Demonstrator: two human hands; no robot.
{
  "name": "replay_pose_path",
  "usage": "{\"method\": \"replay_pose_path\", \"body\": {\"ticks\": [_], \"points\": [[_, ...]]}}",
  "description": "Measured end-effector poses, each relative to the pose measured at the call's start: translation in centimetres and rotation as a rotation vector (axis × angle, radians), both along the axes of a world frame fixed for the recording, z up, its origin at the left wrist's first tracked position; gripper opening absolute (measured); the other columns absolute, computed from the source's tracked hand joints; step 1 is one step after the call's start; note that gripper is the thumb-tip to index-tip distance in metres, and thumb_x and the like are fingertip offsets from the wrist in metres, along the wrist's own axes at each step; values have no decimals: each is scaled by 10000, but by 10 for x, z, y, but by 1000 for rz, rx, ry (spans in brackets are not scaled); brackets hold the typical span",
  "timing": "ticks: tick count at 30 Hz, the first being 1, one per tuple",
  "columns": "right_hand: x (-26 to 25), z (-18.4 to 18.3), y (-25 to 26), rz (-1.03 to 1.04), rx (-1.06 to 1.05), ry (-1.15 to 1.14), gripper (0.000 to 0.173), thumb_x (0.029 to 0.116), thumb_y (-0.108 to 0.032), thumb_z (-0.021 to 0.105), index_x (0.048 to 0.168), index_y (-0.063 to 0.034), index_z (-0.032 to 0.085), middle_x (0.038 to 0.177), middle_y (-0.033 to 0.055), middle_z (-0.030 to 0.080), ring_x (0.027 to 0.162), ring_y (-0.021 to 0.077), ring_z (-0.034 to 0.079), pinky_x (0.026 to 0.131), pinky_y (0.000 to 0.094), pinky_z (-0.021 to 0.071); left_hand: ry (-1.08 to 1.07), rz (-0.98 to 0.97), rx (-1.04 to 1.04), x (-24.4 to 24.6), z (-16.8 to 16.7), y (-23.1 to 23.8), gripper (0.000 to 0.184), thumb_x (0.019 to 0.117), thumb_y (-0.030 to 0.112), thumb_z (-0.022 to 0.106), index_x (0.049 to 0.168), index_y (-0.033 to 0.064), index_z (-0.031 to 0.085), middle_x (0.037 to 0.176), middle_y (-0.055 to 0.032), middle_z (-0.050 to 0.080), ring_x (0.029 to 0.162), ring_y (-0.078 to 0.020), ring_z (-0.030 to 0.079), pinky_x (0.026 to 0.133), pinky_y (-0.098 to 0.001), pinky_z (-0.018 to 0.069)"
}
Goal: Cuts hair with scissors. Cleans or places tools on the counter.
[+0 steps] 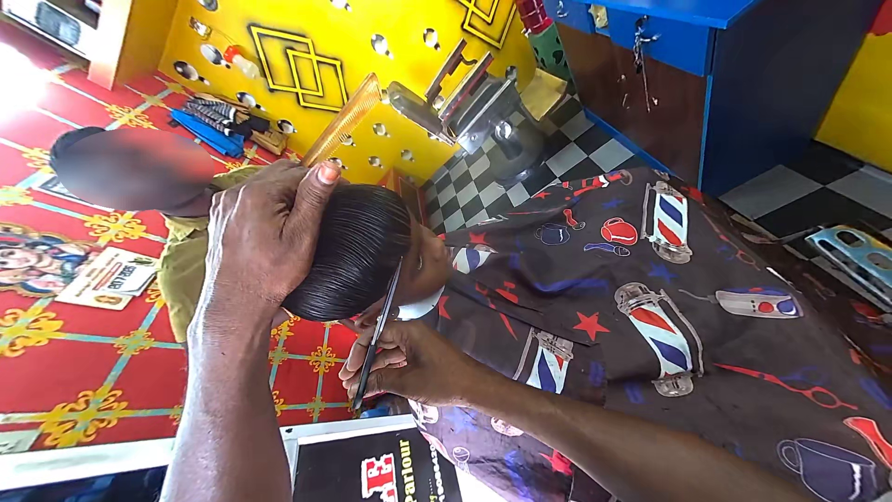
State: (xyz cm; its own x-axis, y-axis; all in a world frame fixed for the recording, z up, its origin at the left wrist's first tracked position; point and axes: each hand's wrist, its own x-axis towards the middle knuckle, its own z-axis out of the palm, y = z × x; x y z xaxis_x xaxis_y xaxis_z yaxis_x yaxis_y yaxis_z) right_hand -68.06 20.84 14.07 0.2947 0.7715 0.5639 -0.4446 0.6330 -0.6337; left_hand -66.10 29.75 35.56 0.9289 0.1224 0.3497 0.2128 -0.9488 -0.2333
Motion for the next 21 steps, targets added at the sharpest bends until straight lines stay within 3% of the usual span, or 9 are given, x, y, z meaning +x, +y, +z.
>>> {"method": "replay_pose_path", "body": {"ticks": [5, 14, 21], "points": [[1, 0, -3, 3, -10, 21, 203, 952, 6, 674, 1150, 44, 660, 1074, 113, 722, 986, 147, 713, 906, 311, 594, -3, -13, -1, -1, 0, -1, 634, 1070, 558, 303, 1093, 73, 710, 996, -143, 674, 945, -297, 655, 819, -580, 475], [1, -3, -3, 76, 39, 59, 170, 948, 43, 658, 1118, 42, 650, 1015, 100, 723, 952, 138, 712, 879, 299, 593, -15, -30, -7, -3, 0, 3, 611, 1075, 540, 316, 1119, 83, 719, 1067, -145, 690, 1004, -289, 661, 864, -572, 477], [-3, -11, -8, 70, 78, 41, 202, 942, 14, 684, 1137, 52, 649, 1074, 121, 716, 1001, 174, 711, 907, 331, 595, -17, -27, 1, -4, 0, 6, 618, 1077, 534, 304, 1126, 79, 720, 1073, -152, 690, 1010, -292, 661, 871, -577, 475]]}}
